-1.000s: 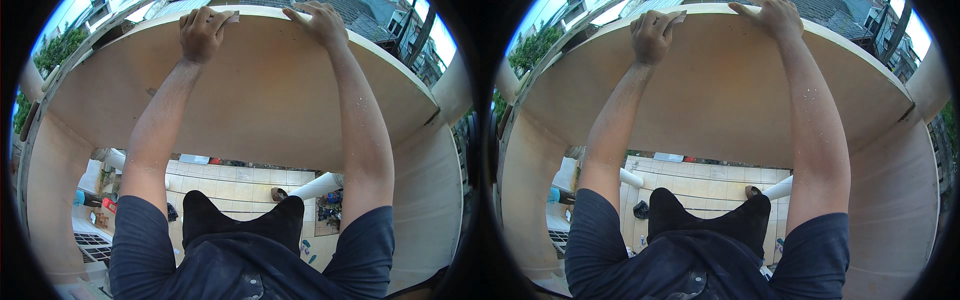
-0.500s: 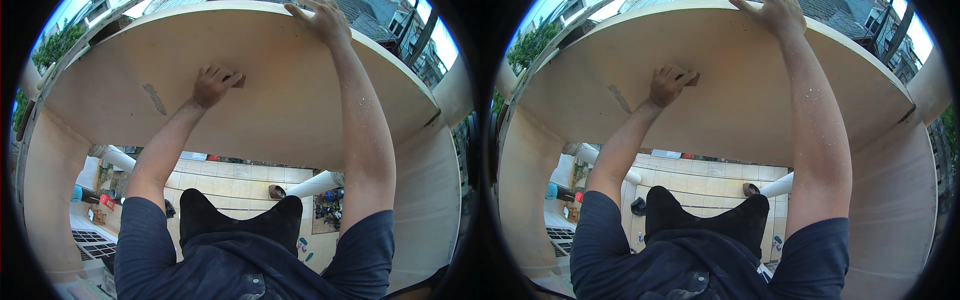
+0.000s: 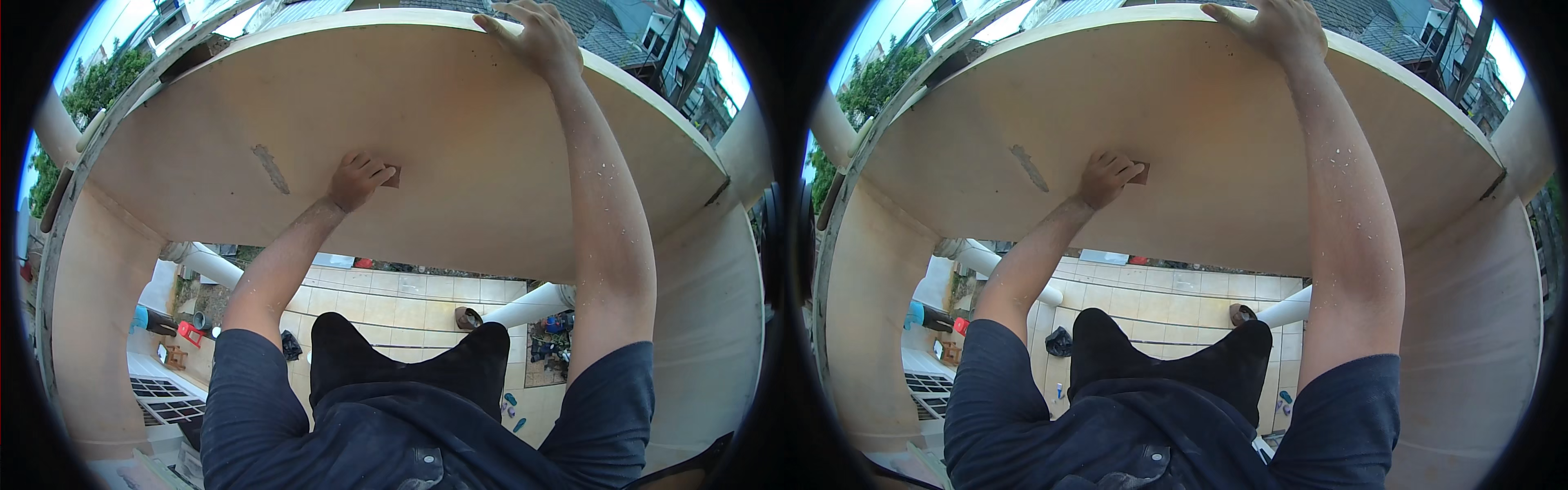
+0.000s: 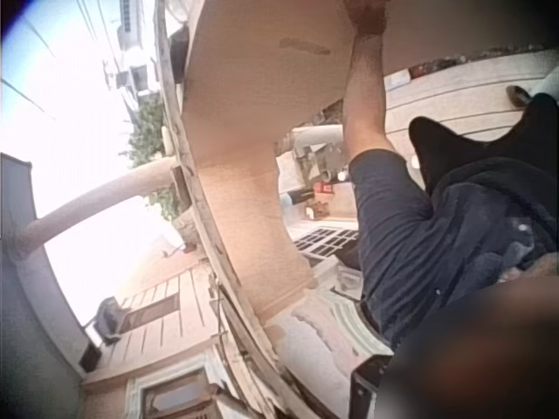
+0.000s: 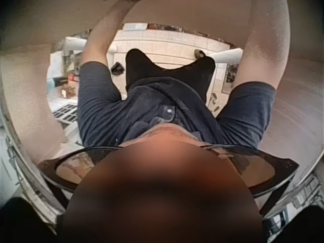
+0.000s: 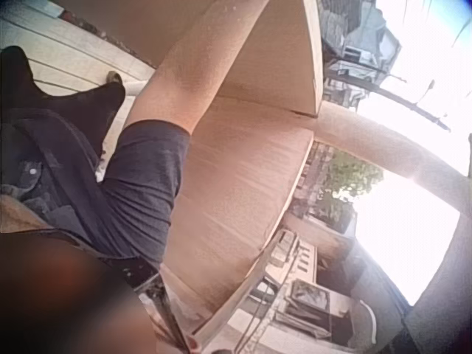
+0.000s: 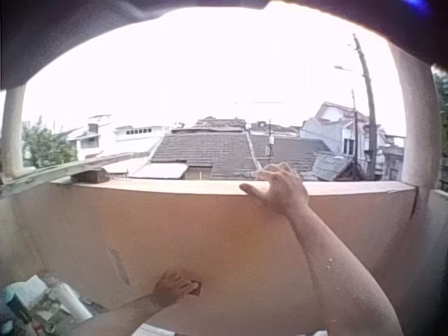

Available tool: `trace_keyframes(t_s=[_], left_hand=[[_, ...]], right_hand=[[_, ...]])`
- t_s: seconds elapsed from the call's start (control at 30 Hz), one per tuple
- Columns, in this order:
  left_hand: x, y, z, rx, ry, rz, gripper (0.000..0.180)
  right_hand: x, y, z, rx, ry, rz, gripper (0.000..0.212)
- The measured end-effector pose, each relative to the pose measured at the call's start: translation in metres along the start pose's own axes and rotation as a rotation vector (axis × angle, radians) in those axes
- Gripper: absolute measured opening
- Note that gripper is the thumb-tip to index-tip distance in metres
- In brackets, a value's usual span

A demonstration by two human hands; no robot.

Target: The person sands a curved wooden board with sandpaper.

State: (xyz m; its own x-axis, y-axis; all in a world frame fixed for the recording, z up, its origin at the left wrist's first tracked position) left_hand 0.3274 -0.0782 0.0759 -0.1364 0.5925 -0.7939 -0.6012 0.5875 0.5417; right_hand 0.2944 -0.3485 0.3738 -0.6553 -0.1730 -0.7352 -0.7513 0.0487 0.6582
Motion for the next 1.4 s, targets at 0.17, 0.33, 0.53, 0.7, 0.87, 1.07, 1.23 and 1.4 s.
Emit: trace_keyframes(t_s=[0.17,0.33,0.53,0.7,0.87,1.07,1.23,1.4], left_hand=[[-0.016,0.006,0.01,-0.038,-0.112,0.049,0.023],[-0.14,0.112,0.066,-0.192,0.082,-0.373,0.012],[-0.143,0.115,0.085,-0.227,0.219,-0.502,0.027],[0.003,0.008,0.003,-0.168,-0.167,0.077,0.033],[0.012,0.0,0.01,-0.245,-0.256,0.103,0.018],[-0.151,0.122,0.08,-0.324,0.096,-0.422,0.013],[-0.15,0.125,0.093,-0.26,0.194,-0.499,0.029],[-0.038,0.044,0.047,-0.125,0.162,-0.156,0.049]], right_hand=[[0.001,-0.004,-0.003,-0.007,0.002,0.012,0.077],[0.001,-0.001,-0.003,0.015,-0.033,-0.01,0.08],[0.003,-0.005,-0.007,0.005,-0.023,-0.008,0.082],[0.001,0.0,0.004,-0.001,0.004,0.012,0.083],[-0.001,-0.002,-0.004,0.026,0.009,-0.001,0.083],[0.002,-0.002,-0.002,0.04,0.032,-0.016,0.08],[0.002,-0.003,-0.005,0.027,0.035,-0.035,0.079],[-0.003,0.001,0.006,0.049,0.038,-0.02,0.075]])
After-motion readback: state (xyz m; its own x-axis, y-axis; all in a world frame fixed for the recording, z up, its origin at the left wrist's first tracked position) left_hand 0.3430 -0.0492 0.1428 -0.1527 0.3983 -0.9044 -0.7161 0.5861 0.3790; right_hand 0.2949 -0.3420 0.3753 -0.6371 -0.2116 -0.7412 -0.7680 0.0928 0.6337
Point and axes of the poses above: each hand's wrist, its own x-axis away from the middle knuckle, its own y-axis out of the back of the hand, z = x × y, the point moved 8 cm from there along -x, towards the middle knuckle, and after that the axes turned 9 degrees about y, right-handed, at the moved point
